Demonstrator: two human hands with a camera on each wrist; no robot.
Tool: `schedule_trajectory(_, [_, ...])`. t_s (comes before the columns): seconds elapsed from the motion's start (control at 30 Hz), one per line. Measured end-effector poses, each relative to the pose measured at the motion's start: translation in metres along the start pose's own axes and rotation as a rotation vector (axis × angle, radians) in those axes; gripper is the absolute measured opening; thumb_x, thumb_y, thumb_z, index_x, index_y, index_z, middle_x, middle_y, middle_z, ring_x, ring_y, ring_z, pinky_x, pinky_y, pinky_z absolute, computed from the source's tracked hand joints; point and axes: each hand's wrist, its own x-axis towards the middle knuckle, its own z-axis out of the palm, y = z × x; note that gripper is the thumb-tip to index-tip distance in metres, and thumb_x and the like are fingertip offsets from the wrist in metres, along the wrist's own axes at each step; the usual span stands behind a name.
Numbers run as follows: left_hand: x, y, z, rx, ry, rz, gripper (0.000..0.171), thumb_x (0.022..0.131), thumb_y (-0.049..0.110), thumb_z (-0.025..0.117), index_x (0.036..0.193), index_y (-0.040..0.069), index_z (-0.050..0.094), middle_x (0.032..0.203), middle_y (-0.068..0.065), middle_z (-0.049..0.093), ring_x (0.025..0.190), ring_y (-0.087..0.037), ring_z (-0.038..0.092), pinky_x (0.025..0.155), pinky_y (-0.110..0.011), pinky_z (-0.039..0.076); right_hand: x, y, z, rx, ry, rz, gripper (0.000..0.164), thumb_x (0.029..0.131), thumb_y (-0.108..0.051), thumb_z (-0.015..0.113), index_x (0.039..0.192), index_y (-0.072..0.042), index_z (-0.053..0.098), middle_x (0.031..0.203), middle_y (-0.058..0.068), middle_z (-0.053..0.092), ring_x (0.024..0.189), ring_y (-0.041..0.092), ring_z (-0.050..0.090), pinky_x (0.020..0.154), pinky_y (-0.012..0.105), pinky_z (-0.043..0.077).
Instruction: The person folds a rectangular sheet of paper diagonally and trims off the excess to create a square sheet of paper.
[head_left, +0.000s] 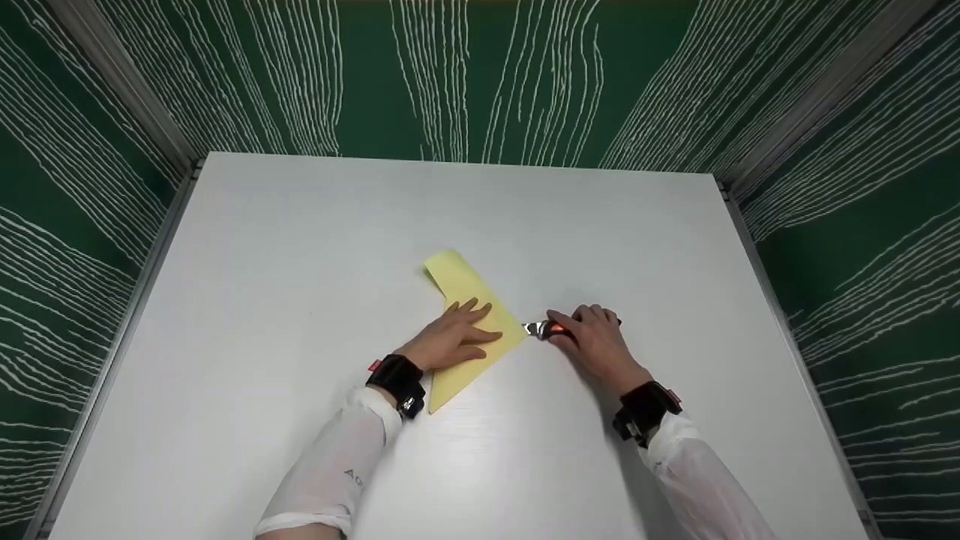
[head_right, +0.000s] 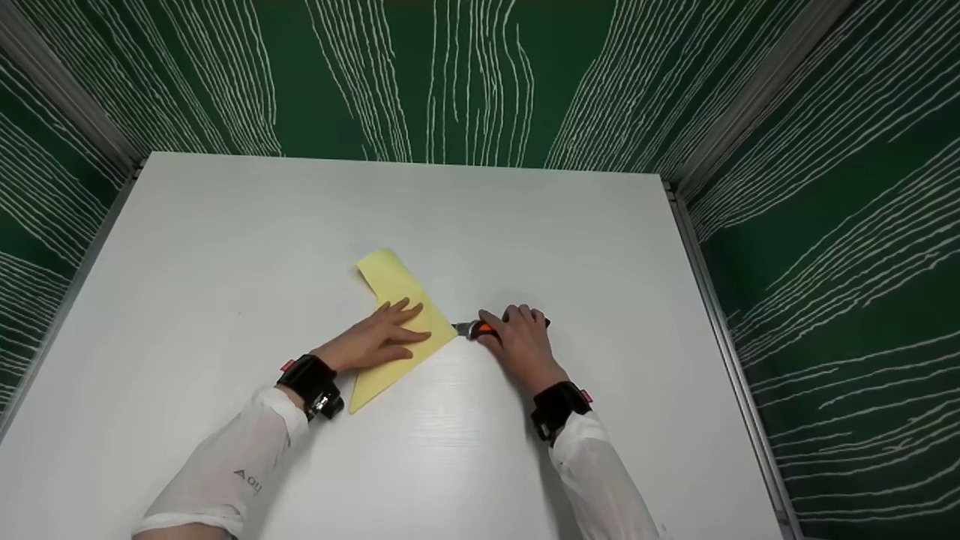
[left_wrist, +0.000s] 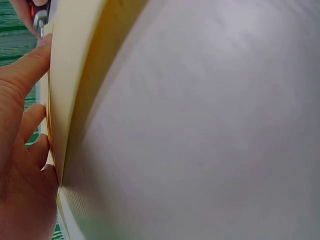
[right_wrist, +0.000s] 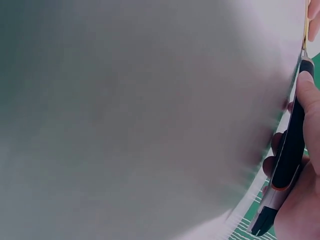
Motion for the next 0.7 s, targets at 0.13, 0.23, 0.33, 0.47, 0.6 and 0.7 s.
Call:
schedule_trajectory(0.13, [0.000,0.000,0.001,0.004,0.014,0.014,0.043,0.092,0.030,0.058,0.133,0.020,0.054,0.155,-0.015,0.024,0.146,-0.036,0.012,0.118,-0.053,0.009,-0.001,0.003,-0.002,0.001,-0.005,0.033,0.045,0.087,-0.040,0.063,0.129,-0.025,0.059,0.091,0.011,0.058,0.088,0.030,0.050,0.087,0.051,0.038])
schedule_trajectory(0.23, [0.000,0.000,0.001,-0.002,0.022,0.023,0.042,0.092,0.028,0.059,0.133,0.019,0.054,0.155,-0.016,0.024,0.145,-0.037,0.012,0.118,-0.053,0.009,-0.002,0.004,-0.005,0.014,-0.026,0.048,0.046,0.087,-0.040,0.063,0.130,-0.025,0.058,0.092,0.011,0.058,0.088,0.030,0.049,0.088,0.051,0.037])
schedule_trajectory(0.33, [0.000,0.000,0.000,-0.011,0.014,0.029,0.041,0.092,0.028,0.059,0.132,0.018,0.055,0.155,-0.016,0.024,0.145,-0.037,0.012,0.118,-0.054,0.008,-0.001,0.003,-0.007,0.013,-0.040,0.040,0.046,0.088,-0.041,0.062,0.130,-0.025,0.057,0.093,0.011,0.058,0.089,0.031,0.049,0.090,0.052,0.037])
schedule_trajectory(0.47, [0.001,-0.001,-0.001,-0.027,-0.020,0.027,0.039,0.092,0.026,0.060,0.130,0.020,0.057,0.155,-0.013,0.024,0.146,-0.036,0.010,0.118,-0.052,0.005,0.001,0.001,-0.006,0.010,-0.059,0.024,0.046,0.088,-0.041,0.062,0.131,-0.026,0.057,0.092,0.010,0.059,0.090,0.030,0.050,0.092,0.052,0.036])
schedule_trajectory(0.6, [0.002,0.000,-0.005,-0.033,-0.047,-0.002,0.037,0.091,0.020,0.060,0.128,0.022,0.060,0.155,-0.009,0.026,0.147,-0.033,0.009,0.119,-0.051,0.004,0.001,-0.001,-0.007,0.013,-0.097,0.004,0.046,0.088,-0.044,0.061,0.131,-0.026,0.057,0.090,0.008,0.058,0.087,0.027,0.051,0.088,0.049,0.038])
schedule_trajectory(0.7, [-0.001,0.012,-0.006,0.011,-0.018,-0.049,0.040,0.091,0.009,0.057,0.130,0.018,0.058,0.155,-0.010,0.028,0.146,-0.032,0.013,0.119,-0.048,0.009,0.001,-0.003,-0.008,0.019,-0.102,-0.013,0.046,0.088,-0.044,0.061,0.130,-0.026,0.058,0.087,0.006,0.056,0.082,0.025,0.051,0.079,0.044,0.040])
